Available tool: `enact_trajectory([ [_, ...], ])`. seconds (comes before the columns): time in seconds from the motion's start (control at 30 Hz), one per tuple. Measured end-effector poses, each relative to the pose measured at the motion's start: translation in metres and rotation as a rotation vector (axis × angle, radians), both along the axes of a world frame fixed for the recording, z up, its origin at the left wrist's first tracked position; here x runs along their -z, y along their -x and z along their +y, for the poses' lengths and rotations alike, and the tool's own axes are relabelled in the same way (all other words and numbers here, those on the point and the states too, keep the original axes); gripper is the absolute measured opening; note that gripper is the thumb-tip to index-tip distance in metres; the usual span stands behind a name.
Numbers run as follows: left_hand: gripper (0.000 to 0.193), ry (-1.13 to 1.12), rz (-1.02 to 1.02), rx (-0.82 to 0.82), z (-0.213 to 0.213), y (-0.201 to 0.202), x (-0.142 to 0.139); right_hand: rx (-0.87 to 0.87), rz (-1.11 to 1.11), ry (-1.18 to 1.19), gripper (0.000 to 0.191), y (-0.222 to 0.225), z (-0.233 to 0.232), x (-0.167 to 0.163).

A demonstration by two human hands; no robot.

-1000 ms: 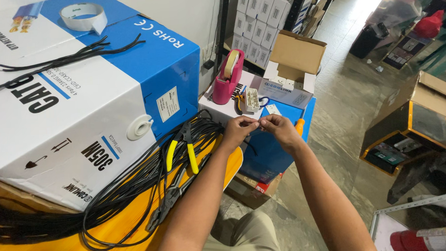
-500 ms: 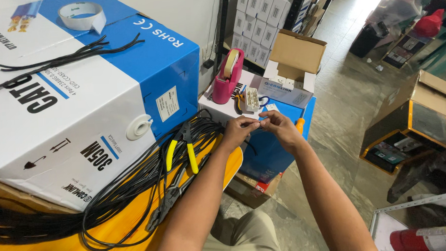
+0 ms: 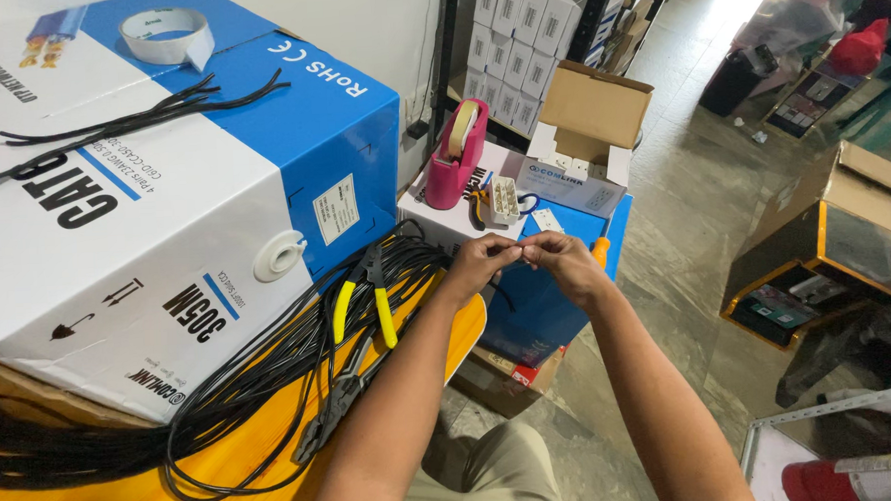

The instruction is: The person sits at a workbench and strips the outer jacket from black network cables by hand and with pliers, separates the wire pairs, and inserts the conductors into keystone jack connectors. They then use a screwdriver to punch down and secure the wires in the jacks.

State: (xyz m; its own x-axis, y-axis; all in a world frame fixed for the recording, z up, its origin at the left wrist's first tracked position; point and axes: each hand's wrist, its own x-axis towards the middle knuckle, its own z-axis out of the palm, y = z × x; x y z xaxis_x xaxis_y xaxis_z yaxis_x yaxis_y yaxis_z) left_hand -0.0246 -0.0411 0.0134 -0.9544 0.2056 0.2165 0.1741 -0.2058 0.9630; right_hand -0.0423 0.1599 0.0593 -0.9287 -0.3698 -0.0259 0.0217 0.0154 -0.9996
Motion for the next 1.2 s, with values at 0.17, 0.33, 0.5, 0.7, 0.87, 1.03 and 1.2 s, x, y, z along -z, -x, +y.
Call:
enact_trajectory([
  [0.17,0.025,-0.033,-0.065,0.053,0.003,0.001,0.002,0.004,-0.045,0.069,0.015,-0.002,-0.001,0.005],
  [0.33,0.024,-0.099,-0.048,0.054,0.002,0.005,0.009,0.034,0.035,0.007,0.017,-0.007,-0.008,-0.001],
  [0.5,0.025,-0.149,-0.075,0.042,0.002,0.012,0.017,0.101,0.224,-0.331,0.023,-0.025,-0.015,-0.024],
  [0.7,0.025,-0.226,-0.137,0.122,0.001,0.014,0.019,0.092,0.618,-0.716,0.027,-0.040,-0.017,-0.054],
  [0.87,0.023,-0.250,-0.179,0.153,0.001,0.013,0.017,0.018,0.828,-0.789,0.028,-0.044,-0.016,-0.065],
  [1.03,0.023,-0.262,-0.225,0.155,0.002,0.011,0.015,-0.013,1.126,-0.782,0.015,-0.051,-0.015,-0.066],
  [1.2,0.022,-0.306,-0.234,0.188,0.002,0.011,0.016,0.000,1.190,-0.856,0.012,-0.057,-0.017,-0.066],
])
